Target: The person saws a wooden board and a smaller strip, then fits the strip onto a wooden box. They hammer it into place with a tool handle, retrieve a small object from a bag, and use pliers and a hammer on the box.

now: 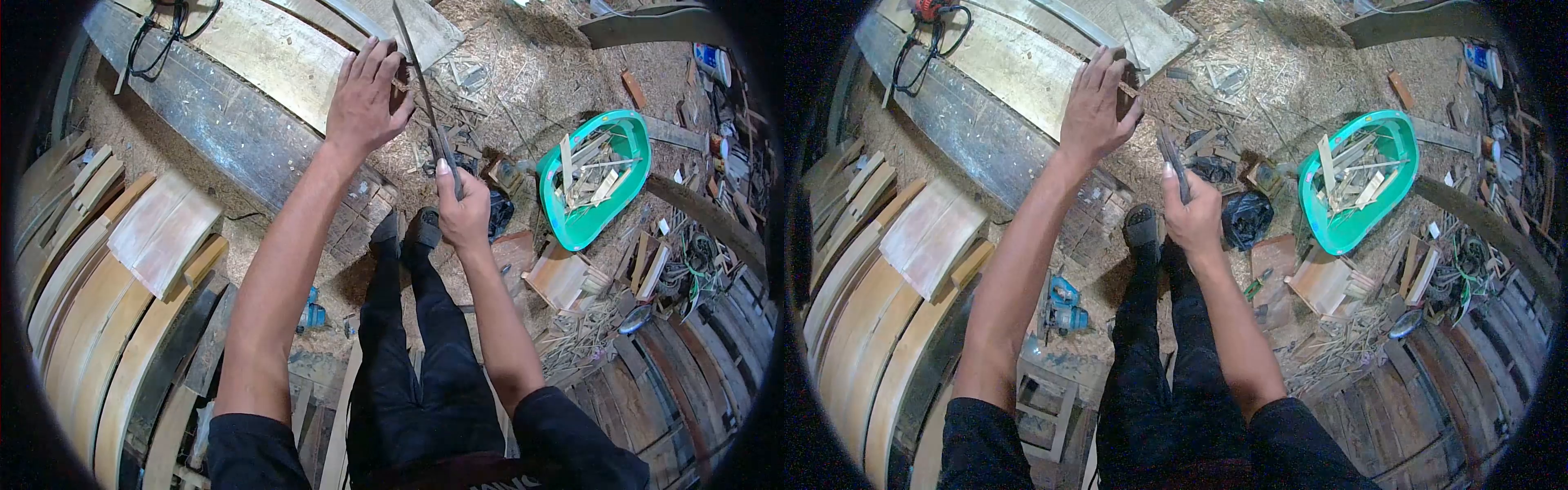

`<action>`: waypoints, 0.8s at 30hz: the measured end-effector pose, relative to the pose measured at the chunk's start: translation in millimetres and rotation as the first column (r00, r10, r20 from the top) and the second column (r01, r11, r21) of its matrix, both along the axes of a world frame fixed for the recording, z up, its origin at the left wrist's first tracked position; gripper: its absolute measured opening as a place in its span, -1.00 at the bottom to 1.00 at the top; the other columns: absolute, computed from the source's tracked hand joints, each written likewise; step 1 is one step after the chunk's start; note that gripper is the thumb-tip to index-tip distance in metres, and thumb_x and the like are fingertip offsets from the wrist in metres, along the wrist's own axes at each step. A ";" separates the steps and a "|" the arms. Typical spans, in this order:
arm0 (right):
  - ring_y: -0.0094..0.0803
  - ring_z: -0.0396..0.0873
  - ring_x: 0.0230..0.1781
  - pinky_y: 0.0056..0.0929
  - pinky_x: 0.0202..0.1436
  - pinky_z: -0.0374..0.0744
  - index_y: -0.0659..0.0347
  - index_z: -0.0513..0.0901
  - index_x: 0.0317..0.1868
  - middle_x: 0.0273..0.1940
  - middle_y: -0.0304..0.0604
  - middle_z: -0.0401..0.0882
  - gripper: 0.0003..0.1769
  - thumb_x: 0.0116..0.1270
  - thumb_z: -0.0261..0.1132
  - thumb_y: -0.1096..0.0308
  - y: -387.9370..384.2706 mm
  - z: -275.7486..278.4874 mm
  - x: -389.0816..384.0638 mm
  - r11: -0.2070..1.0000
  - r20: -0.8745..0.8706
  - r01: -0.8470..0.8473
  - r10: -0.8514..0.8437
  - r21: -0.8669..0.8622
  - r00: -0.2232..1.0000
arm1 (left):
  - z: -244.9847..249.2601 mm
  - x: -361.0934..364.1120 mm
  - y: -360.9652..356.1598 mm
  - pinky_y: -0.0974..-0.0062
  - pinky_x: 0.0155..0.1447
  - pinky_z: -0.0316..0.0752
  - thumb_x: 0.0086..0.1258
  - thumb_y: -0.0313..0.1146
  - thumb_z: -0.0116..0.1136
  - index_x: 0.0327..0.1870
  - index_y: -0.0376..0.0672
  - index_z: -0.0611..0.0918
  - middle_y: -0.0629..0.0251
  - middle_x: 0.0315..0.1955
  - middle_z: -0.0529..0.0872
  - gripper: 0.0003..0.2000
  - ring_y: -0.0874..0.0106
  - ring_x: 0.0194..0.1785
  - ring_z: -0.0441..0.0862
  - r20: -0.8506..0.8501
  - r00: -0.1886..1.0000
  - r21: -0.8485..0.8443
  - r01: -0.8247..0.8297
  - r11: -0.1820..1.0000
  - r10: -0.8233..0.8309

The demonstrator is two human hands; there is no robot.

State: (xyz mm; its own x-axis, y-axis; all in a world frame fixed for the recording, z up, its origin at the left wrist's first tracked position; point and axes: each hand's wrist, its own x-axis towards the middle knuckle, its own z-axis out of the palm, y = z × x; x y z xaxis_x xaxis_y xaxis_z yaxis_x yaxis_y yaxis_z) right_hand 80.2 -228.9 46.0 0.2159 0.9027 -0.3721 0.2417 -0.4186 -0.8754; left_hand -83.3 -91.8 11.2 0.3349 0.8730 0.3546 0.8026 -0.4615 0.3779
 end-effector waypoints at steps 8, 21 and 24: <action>-0.65 0.22 -0.61 -0.45 -0.56 0.24 0.28 0.47 -0.58 -0.69 -0.36 0.28 -0.53 0.48 0.26 0.19 -6.8 -1.0 -7.7 0.998 -0.042 0.054 -0.053 0.034 0.998 | 2.2 -4.2 -3.2 0.04 0.51 0.17 0.31 -0.28 0.09 0.28 -0.21 0.38 -0.09 0.30 0.43 -0.49 -0.03 0.44 0.31 0.058 0.998 -0.061 0.023 0.998 -0.020; -0.65 0.25 -0.61 -0.44 -0.55 0.28 0.32 0.50 -0.54 -0.68 -0.38 0.31 -0.52 0.48 0.25 0.14 -19.3 -0.3 -0.1 0.999 0.012 0.046 -0.046 -0.006 0.999 | 11.2 -4.4 2.0 0.07 0.43 0.30 0.24 -0.42 -0.03 0.25 -0.33 0.40 -0.21 0.27 0.44 -0.51 -0.11 0.34 0.39 0.157 0.987 -0.066 0.045 0.997 -0.035; -0.66 0.24 -0.61 -0.44 -0.55 0.28 0.31 0.49 -0.55 -0.69 -0.38 0.29 -0.52 0.47 0.26 0.15 -18.6 -7.8 3.5 1.000 0.040 0.006 -0.006 0.000 0.999 | 7.0 -4.4 3.6 0.09 0.43 0.31 0.22 -0.45 -0.02 0.24 -0.33 0.41 -0.19 0.26 0.45 -0.51 -0.10 0.35 0.39 0.179 0.983 -0.030 0.056 0.998 -0.050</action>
